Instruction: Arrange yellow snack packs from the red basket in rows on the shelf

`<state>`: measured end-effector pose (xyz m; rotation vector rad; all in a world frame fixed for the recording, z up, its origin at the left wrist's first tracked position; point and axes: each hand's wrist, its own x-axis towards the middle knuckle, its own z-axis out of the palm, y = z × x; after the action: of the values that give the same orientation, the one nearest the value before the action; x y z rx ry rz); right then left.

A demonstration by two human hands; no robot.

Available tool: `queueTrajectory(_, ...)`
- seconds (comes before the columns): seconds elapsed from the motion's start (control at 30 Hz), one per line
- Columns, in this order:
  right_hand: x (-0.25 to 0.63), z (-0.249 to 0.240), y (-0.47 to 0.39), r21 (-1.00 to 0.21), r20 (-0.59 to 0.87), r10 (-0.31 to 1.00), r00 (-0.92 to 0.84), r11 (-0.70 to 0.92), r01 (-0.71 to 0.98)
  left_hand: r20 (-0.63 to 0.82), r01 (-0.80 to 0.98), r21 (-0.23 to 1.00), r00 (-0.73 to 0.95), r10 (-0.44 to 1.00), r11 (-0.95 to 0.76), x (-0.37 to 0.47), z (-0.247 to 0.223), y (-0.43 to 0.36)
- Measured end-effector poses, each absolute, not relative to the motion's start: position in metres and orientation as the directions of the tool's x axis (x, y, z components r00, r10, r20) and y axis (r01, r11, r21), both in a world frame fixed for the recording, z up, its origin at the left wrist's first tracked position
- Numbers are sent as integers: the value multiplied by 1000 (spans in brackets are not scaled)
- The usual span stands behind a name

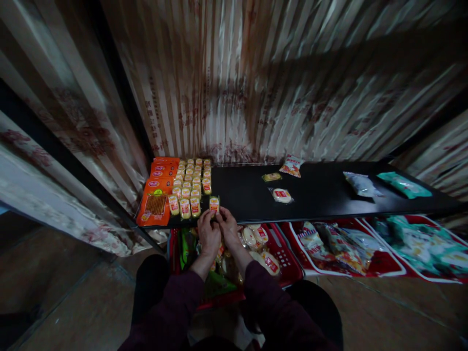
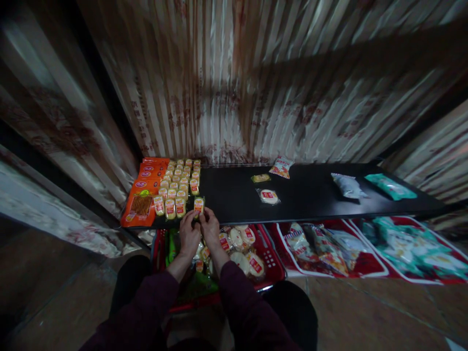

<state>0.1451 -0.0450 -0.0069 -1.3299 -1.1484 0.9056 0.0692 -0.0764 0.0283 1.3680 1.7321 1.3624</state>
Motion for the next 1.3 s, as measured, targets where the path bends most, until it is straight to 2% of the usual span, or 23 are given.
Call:
queueTrajectory(0.4,142,-12,-7,-980,130,961,245,86,181,156,260,963,-347,925,-65,72,24,-53)
queueTrajectory(0.77,137,-7,10,-975,75,966,249,19,219,102,224,974,-353,930,-22,74,17,-34)
queueTrajectory(1.0,133,-6,18,-978,128,967,219,86,190,111,214,976,-359,927,-34,76,16,-25)
queueTrajectory(1.3,133,-6,25,-948,144,961,238,64,313,91,220,975,-334,938,-16,75,12,-14)
